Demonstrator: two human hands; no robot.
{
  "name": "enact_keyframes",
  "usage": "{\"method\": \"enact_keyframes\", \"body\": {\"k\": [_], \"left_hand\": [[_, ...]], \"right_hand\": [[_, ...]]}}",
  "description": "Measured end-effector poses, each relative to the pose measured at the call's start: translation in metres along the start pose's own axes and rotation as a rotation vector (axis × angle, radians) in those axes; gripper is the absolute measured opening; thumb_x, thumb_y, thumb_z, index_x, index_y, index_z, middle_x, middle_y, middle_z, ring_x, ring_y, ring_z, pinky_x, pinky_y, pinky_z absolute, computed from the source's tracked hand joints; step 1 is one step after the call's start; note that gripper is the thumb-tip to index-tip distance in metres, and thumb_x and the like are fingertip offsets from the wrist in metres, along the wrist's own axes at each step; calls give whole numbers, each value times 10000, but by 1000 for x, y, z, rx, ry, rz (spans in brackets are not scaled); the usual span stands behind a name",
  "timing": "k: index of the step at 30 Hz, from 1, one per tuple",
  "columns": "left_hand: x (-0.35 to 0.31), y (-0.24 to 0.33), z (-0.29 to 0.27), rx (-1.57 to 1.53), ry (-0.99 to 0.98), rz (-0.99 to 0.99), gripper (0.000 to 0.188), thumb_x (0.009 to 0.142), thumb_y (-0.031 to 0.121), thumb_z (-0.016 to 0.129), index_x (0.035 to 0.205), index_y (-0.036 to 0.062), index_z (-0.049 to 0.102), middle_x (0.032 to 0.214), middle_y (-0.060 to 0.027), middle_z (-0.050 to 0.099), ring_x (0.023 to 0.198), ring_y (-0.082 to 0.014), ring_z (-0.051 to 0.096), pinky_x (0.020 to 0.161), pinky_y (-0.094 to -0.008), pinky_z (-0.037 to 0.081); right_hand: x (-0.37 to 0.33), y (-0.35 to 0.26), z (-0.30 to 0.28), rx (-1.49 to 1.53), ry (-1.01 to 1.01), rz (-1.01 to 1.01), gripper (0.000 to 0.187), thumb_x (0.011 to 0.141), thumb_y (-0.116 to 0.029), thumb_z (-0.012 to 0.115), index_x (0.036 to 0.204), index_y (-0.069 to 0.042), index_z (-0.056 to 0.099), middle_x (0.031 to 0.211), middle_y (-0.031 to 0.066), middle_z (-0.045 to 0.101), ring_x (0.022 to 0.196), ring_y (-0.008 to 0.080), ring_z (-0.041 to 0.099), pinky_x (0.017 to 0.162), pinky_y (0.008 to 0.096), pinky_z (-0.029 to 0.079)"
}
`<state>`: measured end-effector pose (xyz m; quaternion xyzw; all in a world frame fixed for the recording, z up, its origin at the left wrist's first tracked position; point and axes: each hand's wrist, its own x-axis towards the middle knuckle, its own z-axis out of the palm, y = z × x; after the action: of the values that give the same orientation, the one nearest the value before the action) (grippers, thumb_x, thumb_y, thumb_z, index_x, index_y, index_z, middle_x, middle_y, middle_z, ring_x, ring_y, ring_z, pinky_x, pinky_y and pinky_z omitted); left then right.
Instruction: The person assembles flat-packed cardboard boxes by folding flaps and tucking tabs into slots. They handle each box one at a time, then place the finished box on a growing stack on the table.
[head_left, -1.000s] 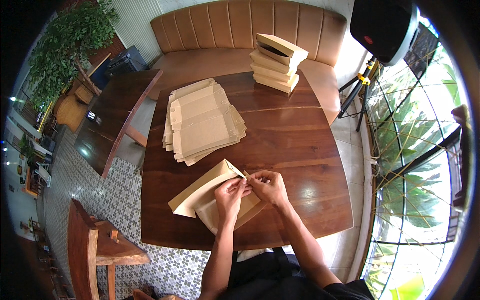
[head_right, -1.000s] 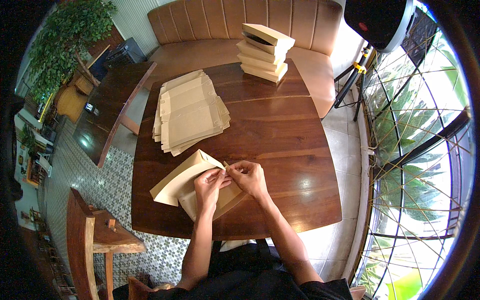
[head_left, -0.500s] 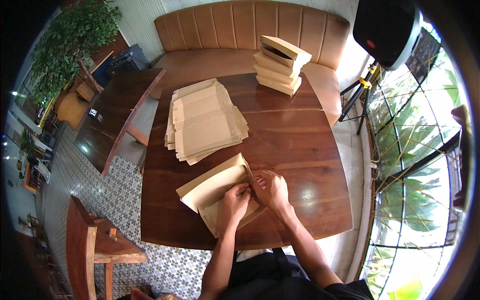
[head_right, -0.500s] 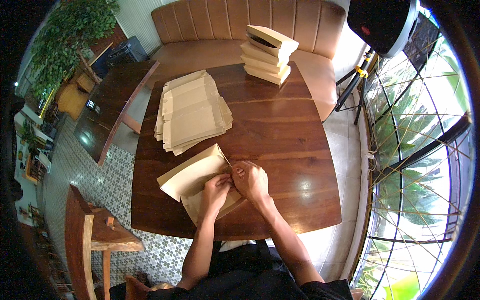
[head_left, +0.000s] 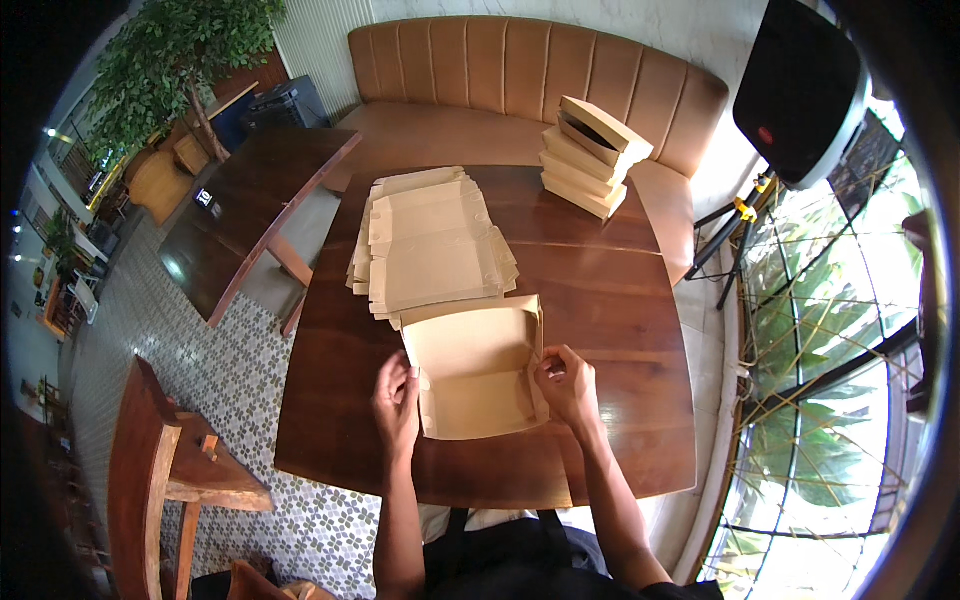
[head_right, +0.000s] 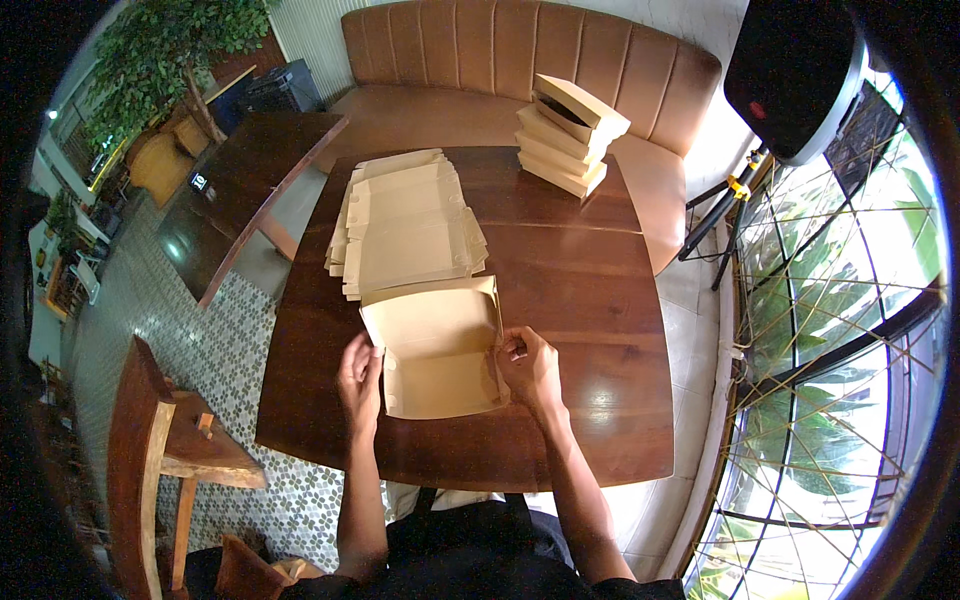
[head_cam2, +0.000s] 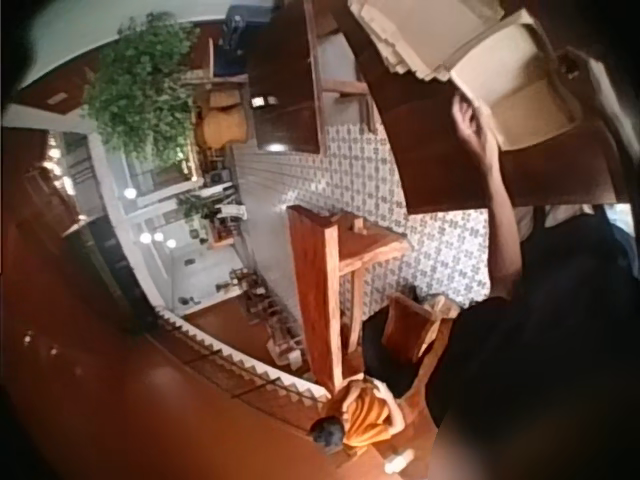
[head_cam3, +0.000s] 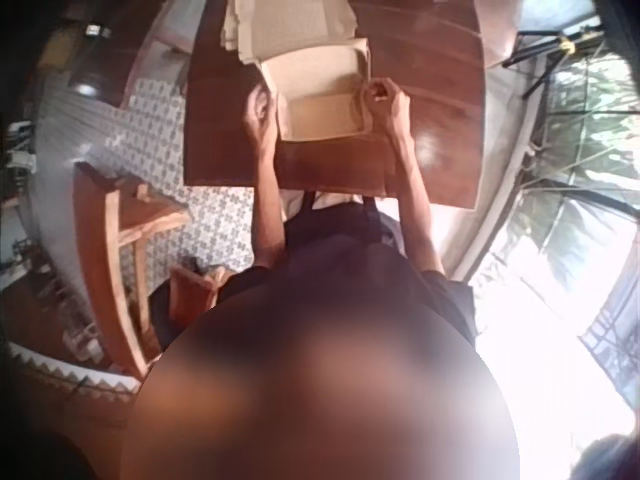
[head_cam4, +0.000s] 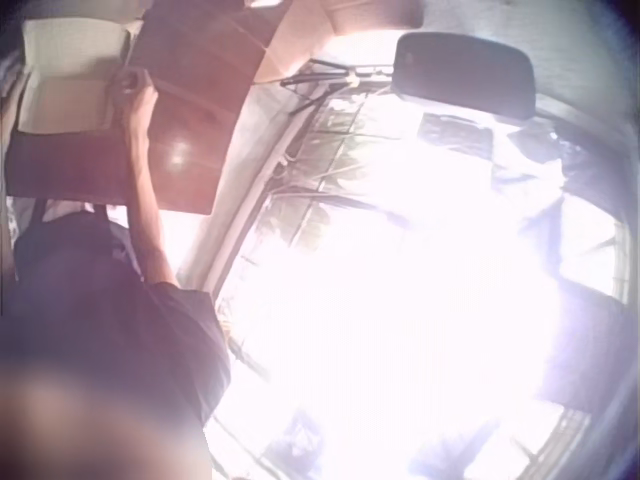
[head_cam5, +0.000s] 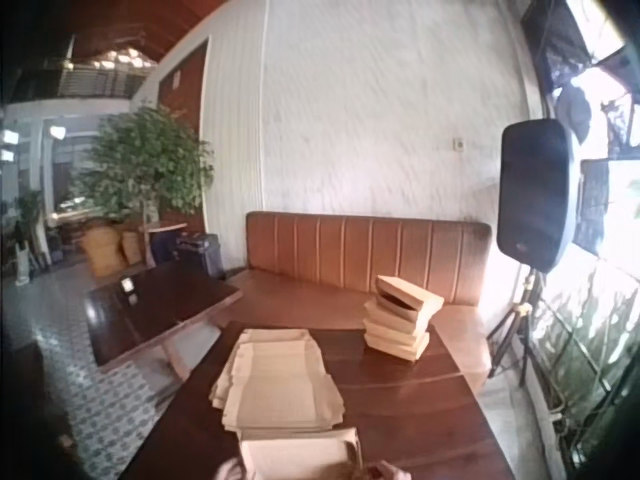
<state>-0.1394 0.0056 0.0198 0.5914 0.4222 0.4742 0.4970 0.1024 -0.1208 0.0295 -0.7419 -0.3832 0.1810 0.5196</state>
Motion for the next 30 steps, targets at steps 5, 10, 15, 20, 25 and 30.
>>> {"method": "enact_keyframes", "body": {"k": [5, 10, 15, 20, 25, 30], "left_hand": [[-3, -18, 3, -38, -55, -47, 363, 1039, 104, 676, 1344, -79, 604, 1184, -150, 713, 1038, -168, 687, 850, -300, 592], [-3, -24, 3, -4, -25, -7, 325, 1035, 92, 672, 1313, -71, 630, 1214, -153, 711, 1053, -201, 702, 864, -332, 604], [0, -5, 2, 288, -33, 124, 368, 997, 128, 717, 1322, -25, 637, 1224, -162, 710, 1105, -278, 702, 913, -403, 586], [24, 50, 18, 392, 41, 417, 460, 960, 120, 739, 1386, 21, 598, 1343, -159, 646, 1259, -334, 612, 1072, -454, 490], [55, 111, 52, 623, -238, 847, 500, 928, 107, 749, 1408, 67, 615, 1426, -152, 614, 1337, -338, 573, 1135, -455, 458], [70, 128, 91, 770, -534, 687, 410, 962, 97, 690, 1370, 114, 659, 1228, -201, 722, 1111, -374, 704, 955, -461, 569]], "right_hand": [[1, -1, -4, -12, 44, -52, 270, 953, -212, 765, 1114, 1, 722, 866, 114, 770, 775, 176, 745, 731, 330, 598], [9, -1, -2, -104, 70, -80, 223, 994, -165, 709, 1133, 10, 718, 822, 137, 769, 741, 194, 747, 723, 335, 594], [8, -17, -6, -136, 78, -136, 246, 981, -170, 741, 1153, 5, 720, 957, 168, 767, 851, 210, 757, 761, 340, 600], [31, -37, -11, 79, 114, -239, 337, 973, -179, 772, 1224, 33, 701, 1046, 154, 762, 944, 202, 751, 841, 341, 604], [41, -46, -10, 130, 152, -289, 273, 959, -115, 775, 1192, 16, 716, 1037, 148, 778, 940, 202, 768, 857, 346, 612], [41, -52, -14, 88, 148, -271, 238, 940, -82, 781, 1156, 6, 735, 980, 129, 803, 884, 181, 781, 805, 315, 614]]}}
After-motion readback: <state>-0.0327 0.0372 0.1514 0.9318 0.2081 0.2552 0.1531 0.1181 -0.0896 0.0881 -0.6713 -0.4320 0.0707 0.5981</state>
